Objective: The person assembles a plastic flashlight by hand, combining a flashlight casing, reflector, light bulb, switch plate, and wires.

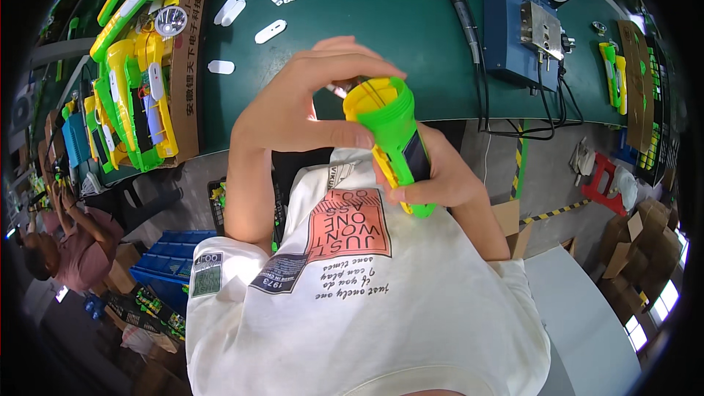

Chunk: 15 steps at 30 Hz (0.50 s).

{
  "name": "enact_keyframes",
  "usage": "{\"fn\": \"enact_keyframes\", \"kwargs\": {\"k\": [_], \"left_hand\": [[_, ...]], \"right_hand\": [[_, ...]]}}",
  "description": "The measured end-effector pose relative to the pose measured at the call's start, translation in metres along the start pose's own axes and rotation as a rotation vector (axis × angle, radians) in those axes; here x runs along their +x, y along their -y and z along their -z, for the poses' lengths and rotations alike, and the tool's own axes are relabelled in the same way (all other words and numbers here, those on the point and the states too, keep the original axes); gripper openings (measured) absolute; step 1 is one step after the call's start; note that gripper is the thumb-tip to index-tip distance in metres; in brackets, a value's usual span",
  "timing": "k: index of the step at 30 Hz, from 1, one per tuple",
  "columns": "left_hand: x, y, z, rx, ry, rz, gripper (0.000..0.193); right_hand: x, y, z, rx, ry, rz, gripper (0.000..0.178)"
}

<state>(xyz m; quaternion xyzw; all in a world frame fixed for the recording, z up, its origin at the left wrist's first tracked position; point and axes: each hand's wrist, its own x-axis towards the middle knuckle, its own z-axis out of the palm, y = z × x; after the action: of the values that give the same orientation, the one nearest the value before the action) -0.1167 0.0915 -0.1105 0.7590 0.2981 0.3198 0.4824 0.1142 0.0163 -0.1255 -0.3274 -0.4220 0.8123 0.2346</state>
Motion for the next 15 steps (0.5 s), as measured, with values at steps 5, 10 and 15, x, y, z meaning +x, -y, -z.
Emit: {"fn": "enact_keyframes", "kwargs": {"k": [5,10,15], "left_hand": [[-0.005,0.001,-0.002,-0.162,0.097,0.076,0.07],[-0.009,0.011,-0.009,-0.221,0.054,0.083,0.068],[-0.013,0.009,-0.013,-0.289,0.033,0.07,0.068]], "right_hand": [[-0.003,-0.003,-0.009,-0.083,-0.013,-0.026,0.076],[-0.002,-0.001,-0.012,-0.032,-0.012,0.016,0.054],[-0.003,0.003,-0.014,0.06,0.03,-0.018,0.056]]}}
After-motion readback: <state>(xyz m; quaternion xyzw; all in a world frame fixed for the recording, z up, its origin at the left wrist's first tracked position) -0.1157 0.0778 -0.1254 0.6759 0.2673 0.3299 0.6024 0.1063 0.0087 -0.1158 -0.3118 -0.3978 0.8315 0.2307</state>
